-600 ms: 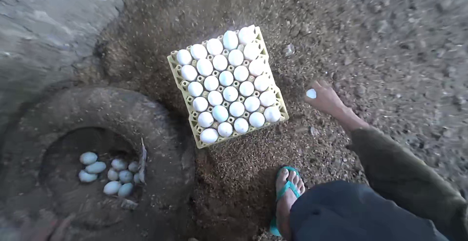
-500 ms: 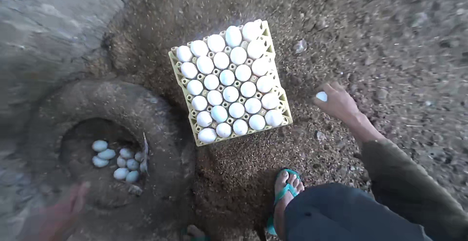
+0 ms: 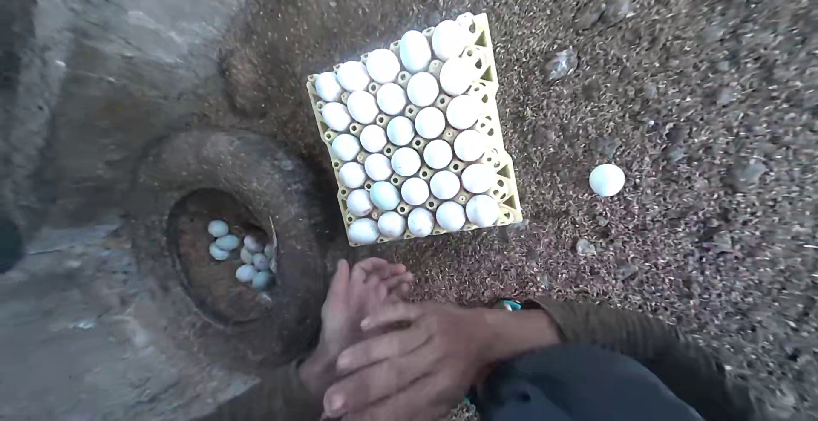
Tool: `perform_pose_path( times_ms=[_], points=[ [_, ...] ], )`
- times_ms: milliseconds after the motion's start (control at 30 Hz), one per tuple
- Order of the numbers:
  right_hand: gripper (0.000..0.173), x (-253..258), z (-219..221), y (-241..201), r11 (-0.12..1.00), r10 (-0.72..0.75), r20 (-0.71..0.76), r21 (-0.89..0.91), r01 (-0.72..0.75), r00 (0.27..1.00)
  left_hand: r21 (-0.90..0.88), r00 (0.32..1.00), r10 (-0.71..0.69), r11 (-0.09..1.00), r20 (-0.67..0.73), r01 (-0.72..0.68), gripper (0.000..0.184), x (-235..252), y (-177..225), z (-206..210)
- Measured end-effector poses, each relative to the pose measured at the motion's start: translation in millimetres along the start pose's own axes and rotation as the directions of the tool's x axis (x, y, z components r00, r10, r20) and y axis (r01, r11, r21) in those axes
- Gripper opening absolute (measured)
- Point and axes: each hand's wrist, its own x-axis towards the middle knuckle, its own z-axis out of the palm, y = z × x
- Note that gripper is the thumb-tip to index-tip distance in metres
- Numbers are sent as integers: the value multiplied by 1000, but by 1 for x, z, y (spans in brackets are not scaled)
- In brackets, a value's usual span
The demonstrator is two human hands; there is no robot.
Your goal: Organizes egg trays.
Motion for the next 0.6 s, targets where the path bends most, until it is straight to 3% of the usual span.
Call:
perform_pose_path(
  times_ms=[67,100,133,167,200,233,333,400,467,567,600],
  points=[
    [38,-39,31,4,985,91,136,-157,-69,986,-131,994,72,989,78,-61,83,-2,0,-1],
    [36,-65,38,4,951,234,205,-252,-180,950,-107,982,141,986,126,-128,82,-1,8,-8],
    [36,-85,35,-2,883,429,294,-335,-328,854,-64,968,207,978,145,-200,81,2,18,-17],
    [35,-98,26,-5,800,594,382,-370,-472,708,-21,950,274,961,150,-274,79,6,29,-27],
    [30,-106,17,-10,737,675,404,-388,-553,617,37,926,348,934,145,-357,76,11,39,-38],
    [26,-107,5,-18,705,709,389,-405,-583,588,109,899,415,896,139,-431,72,18,47,-50],
    [22,-78,-42,-40,639,714,129,-521,-565,688,319,879,461,821,120,-474,58,54,70,-78],
    [25,-37,-87,-42,486,770,1,-648,-586,638,437,905,408,796,124,-419,55,84,77,-90],
    [27,3,-132,-30,240,895,-82,-738,-630,438,529,902,414,741,127,-414,54,117,77,-96],
    [37,38,-184,6,-181,973,-229,-752,-634,-7,670,895,430,631,116,-390,56,156,78,-99],
    [42,42,-197,17,-275,958,-266,-724,-633,-112,689,909,403,631,102,-357,57,161,80,-94]
  ],
)
